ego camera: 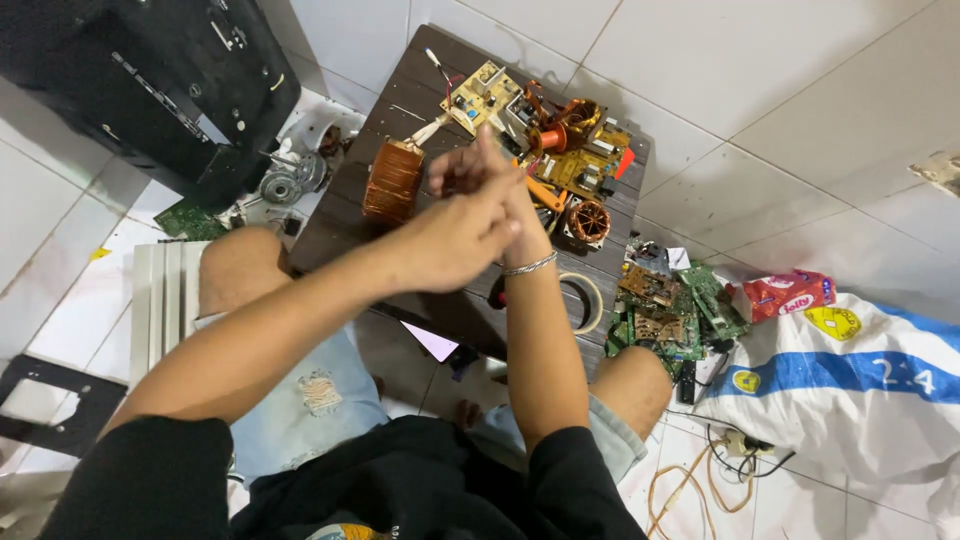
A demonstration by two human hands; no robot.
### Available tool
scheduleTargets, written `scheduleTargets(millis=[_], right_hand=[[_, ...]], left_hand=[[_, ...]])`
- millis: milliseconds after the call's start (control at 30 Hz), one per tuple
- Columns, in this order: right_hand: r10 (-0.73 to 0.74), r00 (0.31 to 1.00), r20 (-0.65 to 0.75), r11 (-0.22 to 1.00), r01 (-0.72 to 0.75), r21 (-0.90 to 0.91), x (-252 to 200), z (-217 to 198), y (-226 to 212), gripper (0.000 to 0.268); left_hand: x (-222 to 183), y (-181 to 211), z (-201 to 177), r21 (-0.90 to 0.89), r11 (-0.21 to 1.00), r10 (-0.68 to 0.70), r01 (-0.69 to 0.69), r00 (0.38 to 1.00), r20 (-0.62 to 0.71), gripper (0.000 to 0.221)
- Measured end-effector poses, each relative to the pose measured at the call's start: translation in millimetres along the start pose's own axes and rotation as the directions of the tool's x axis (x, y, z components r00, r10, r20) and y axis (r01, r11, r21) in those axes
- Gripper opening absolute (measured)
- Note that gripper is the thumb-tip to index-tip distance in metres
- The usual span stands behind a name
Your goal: The person is organizing and inspecting various electronic components including a transformer, circuit boards, and tools on a small wooden table while sitting on the floor.
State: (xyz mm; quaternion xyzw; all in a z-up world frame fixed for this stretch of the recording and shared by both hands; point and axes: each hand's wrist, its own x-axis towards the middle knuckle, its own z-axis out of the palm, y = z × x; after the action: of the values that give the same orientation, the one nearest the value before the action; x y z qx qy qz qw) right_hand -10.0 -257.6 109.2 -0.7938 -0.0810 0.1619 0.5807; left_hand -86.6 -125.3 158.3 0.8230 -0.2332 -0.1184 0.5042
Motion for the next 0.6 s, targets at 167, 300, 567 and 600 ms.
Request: scheduleTargets(millis=[167,300,567,600], right_hand=[[-0.174,0.932,0.318,0.579,-0.164,0.798,18.5,-48.3,13.3,0.049],[-0.131,0.942,0.307,0.623,-0.163,0.765,16.4,-50.0,32.9,0.031],[0.163,0.981,-0.102,0.929,-0.117,0.351,5.6,-22.2,55.4,0.015],[0.164,0.981,-0.100,0.927,-0.119,0.356,6.9,-15.3,60.7,0.015]], left_hand=[[-37.7,14.6,56.8,0.028,1.000,0.012,-0.013,0.999,0.039,0.078],[-96.2,-40.0,103.4,-0.106,0.992,-0.067,0.068,0.998,0.011,0.084],[-234.5,-99.7,61.8,-0.146,0.615,-0.787,0.775,0.592,-0.170,0.054],[-247.6,-101.4,53.0,-0.142,0.612,-0.790,0.778,0.589,-0.171,0.054]])
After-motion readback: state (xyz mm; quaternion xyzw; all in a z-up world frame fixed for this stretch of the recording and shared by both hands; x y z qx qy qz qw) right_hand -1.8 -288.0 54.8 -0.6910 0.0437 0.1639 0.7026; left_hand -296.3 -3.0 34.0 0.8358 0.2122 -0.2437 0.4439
